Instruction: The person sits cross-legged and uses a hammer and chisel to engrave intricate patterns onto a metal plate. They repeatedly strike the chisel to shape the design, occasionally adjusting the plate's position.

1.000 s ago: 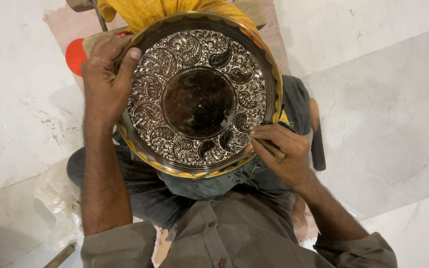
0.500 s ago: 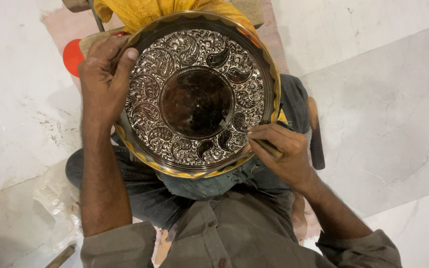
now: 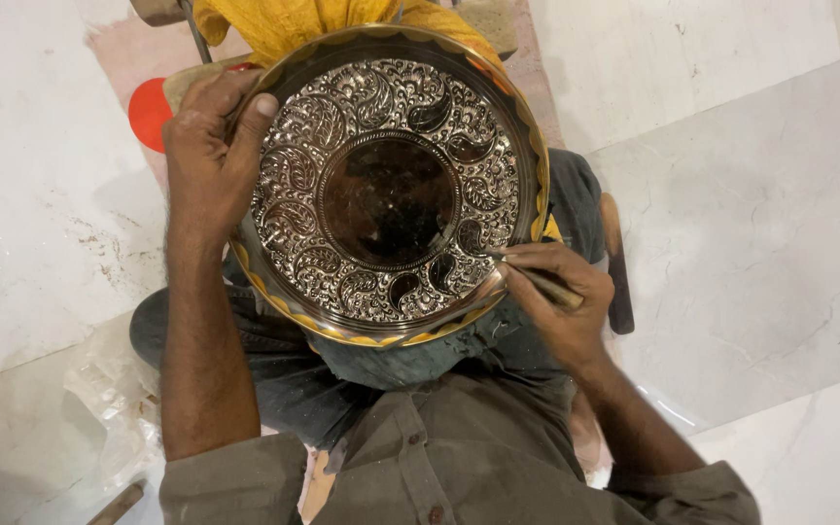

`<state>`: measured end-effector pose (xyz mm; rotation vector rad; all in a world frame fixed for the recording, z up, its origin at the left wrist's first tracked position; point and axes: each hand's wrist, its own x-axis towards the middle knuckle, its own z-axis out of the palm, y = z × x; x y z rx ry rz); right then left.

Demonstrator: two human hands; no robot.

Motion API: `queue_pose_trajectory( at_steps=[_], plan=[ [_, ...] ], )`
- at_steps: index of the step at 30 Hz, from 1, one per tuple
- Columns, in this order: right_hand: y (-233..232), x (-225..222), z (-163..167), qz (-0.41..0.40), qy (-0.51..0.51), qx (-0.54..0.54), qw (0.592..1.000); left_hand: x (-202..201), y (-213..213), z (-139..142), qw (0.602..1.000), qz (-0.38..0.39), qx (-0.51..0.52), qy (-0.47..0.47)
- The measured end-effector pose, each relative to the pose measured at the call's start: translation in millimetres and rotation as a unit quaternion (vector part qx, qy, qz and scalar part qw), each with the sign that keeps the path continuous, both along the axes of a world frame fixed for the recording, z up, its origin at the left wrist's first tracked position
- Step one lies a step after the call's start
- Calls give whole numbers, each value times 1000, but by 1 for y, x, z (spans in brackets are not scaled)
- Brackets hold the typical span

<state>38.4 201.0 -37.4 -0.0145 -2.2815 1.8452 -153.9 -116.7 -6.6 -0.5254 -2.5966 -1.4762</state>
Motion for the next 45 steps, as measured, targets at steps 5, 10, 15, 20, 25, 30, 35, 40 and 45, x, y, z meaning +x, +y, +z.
queue_pose_trajectory(
  at_steps=[5,10,15,20,25,30,35,40,45],
  plan=[
    [-23,26,8,-87,-63,-44,993,2,-1,-1,999,11,21,-24],
    [-36,28,34,-37,-88,56,994,3,-1,-4,998,42,11,-37],
    [-39,17,47,-57,-126,54,989,18,-6,-10,998,68,-12,6],
    [-36,13,45,-54,-109,56,991,33,-7,-17,994,108,0,10],
    [-24,-2,32,-37,-42,154,986,33,-6,-18,993,117,14,-4],
    [-17,-5,24,-7,-2,152,988,33,-3,-13,993,119,19,-14],
    [-14,-8,21,9,11,135,991,28,0,0,990,109,-52,68],
    [-19,6,21,54,19,155,986,-10,5,15,943,29,-243,224],
    [-25,16,19,39,11,137,990,-37,16,22,891,-46,-322,316]
  ],
)
